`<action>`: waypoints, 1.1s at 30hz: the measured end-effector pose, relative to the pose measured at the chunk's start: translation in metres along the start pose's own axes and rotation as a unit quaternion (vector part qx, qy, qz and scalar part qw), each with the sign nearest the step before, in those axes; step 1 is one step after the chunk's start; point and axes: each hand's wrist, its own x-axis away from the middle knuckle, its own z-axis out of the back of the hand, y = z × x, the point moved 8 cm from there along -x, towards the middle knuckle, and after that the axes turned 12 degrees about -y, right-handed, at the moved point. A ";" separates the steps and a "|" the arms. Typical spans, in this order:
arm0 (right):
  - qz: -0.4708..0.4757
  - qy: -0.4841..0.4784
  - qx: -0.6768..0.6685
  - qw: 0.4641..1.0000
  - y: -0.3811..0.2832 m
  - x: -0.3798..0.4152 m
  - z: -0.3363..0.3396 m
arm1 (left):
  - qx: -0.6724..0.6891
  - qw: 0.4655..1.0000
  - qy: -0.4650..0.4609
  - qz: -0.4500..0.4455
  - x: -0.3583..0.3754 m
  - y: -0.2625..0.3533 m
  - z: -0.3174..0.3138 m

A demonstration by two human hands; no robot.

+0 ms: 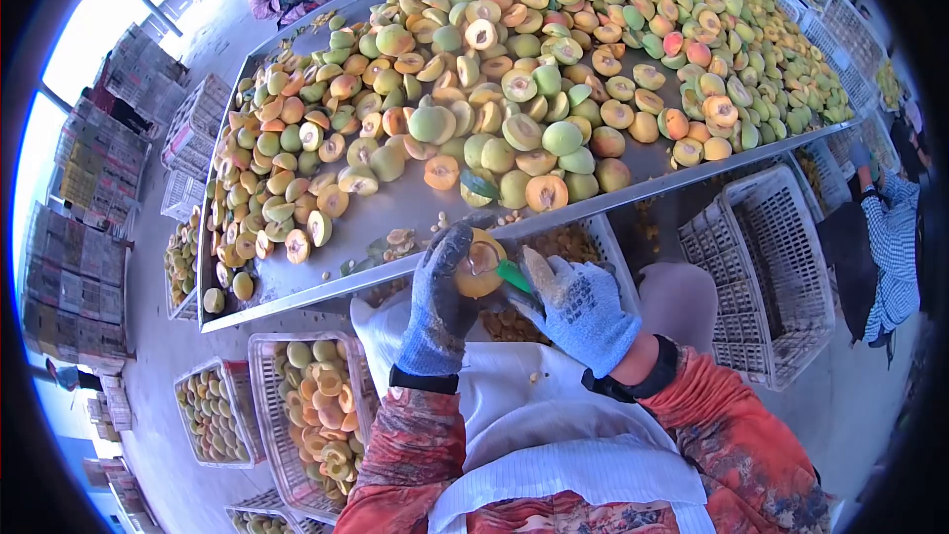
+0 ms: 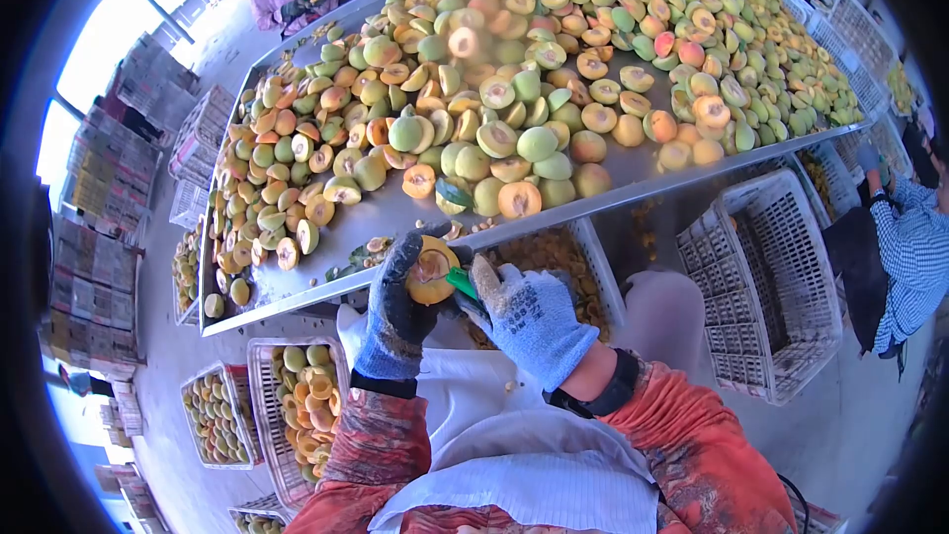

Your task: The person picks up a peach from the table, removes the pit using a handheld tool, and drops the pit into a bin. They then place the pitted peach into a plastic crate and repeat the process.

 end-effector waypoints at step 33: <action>-0.049 -0.159 -0.124 0.978 0.003 0.019 -0.038 | -0.272 0.911 0.242 -0.193 0.020 0.014 -0.015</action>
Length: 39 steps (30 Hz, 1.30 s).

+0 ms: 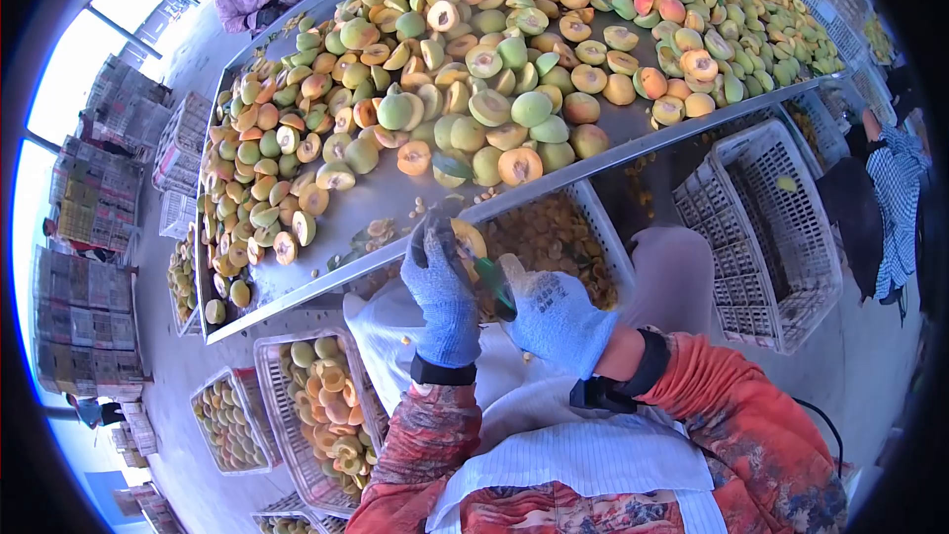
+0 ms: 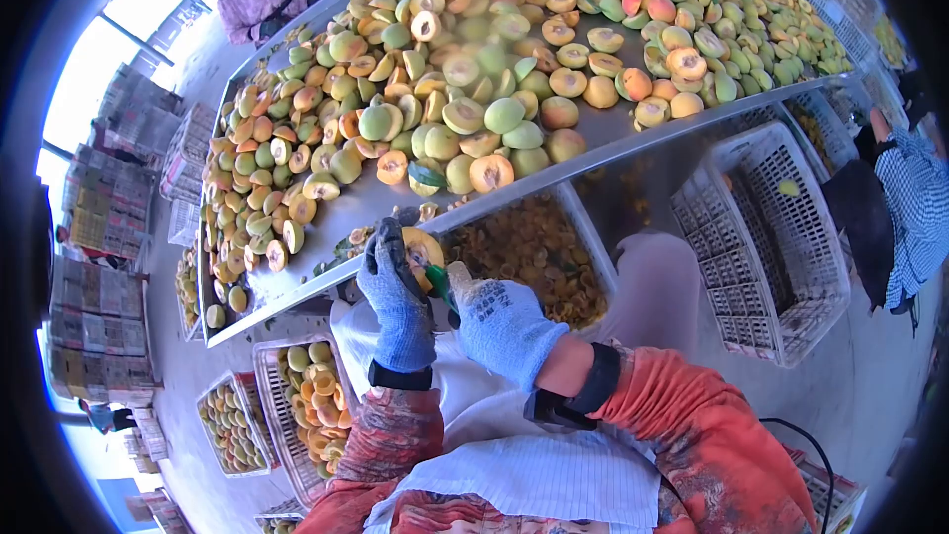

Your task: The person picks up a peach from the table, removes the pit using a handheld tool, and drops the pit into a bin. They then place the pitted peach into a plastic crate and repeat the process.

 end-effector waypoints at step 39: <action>-0.069 -0.058 -0.786 0.612 0.027 -0.010 -0.034 | -0.069 0.962 -0.260 -0.046 -0.002 -0.006 -0.016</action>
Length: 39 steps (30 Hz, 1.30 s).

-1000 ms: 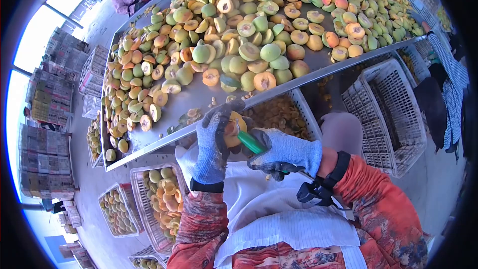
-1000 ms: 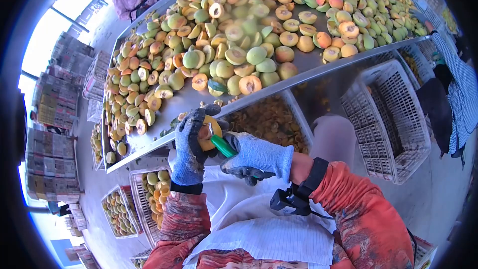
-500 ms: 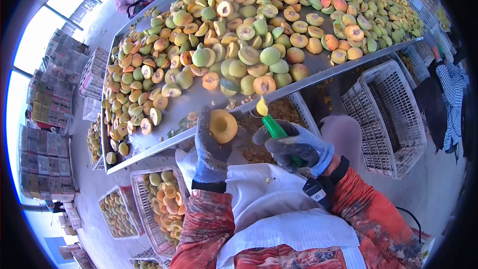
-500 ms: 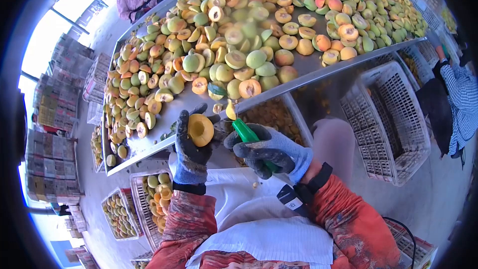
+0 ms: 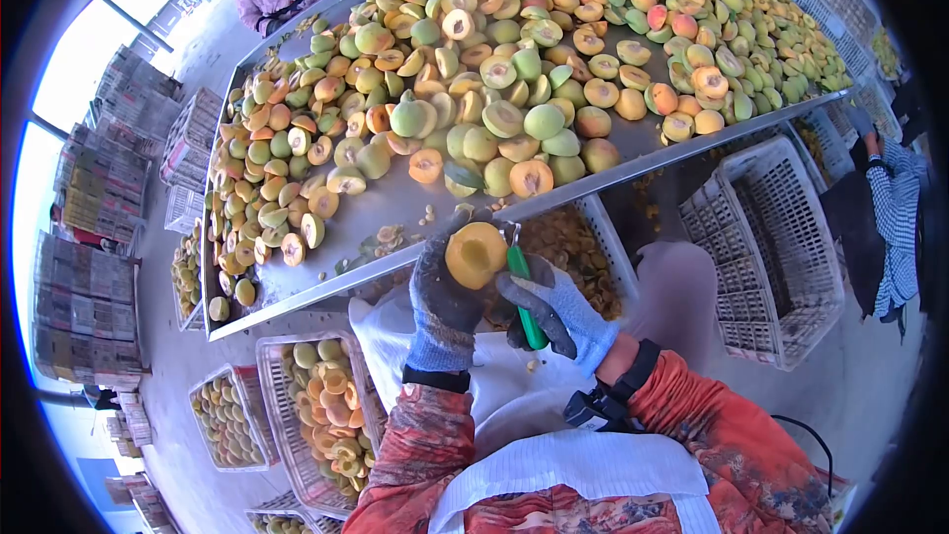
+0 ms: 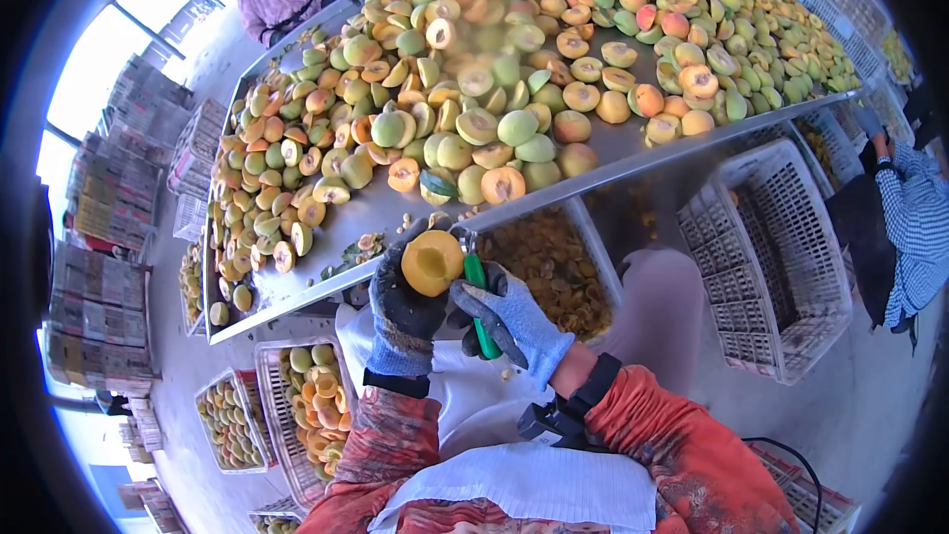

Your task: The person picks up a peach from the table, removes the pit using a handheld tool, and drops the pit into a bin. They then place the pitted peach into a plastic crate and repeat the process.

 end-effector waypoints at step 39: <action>0.054 0.106 0.756 0.643 -0.010 0.000 0.065 | -0.236 0.891 0.234 0.310 0.165 -0.035 0.270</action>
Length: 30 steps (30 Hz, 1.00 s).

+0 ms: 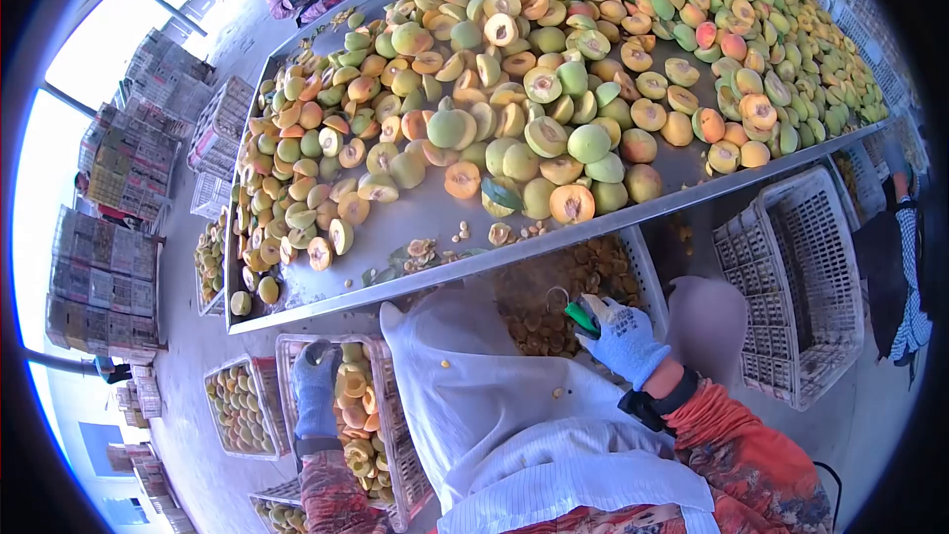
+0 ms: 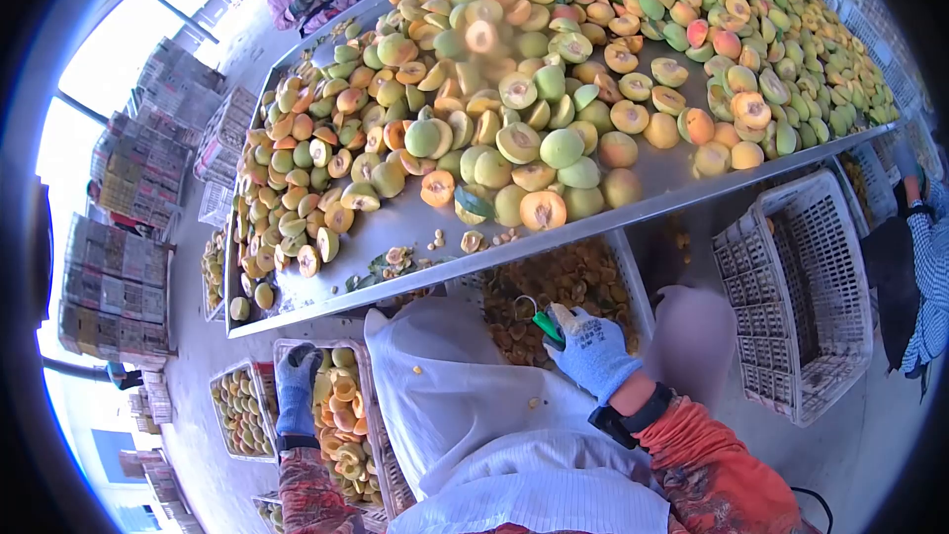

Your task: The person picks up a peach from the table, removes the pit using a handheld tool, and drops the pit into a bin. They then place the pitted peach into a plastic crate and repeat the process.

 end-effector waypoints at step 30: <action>0.180 0.125 -0.042 0.975 -0.118 0.006 0.063 | 0.498 0.814 -0.260 -0.149 0.027 0.182 -0.216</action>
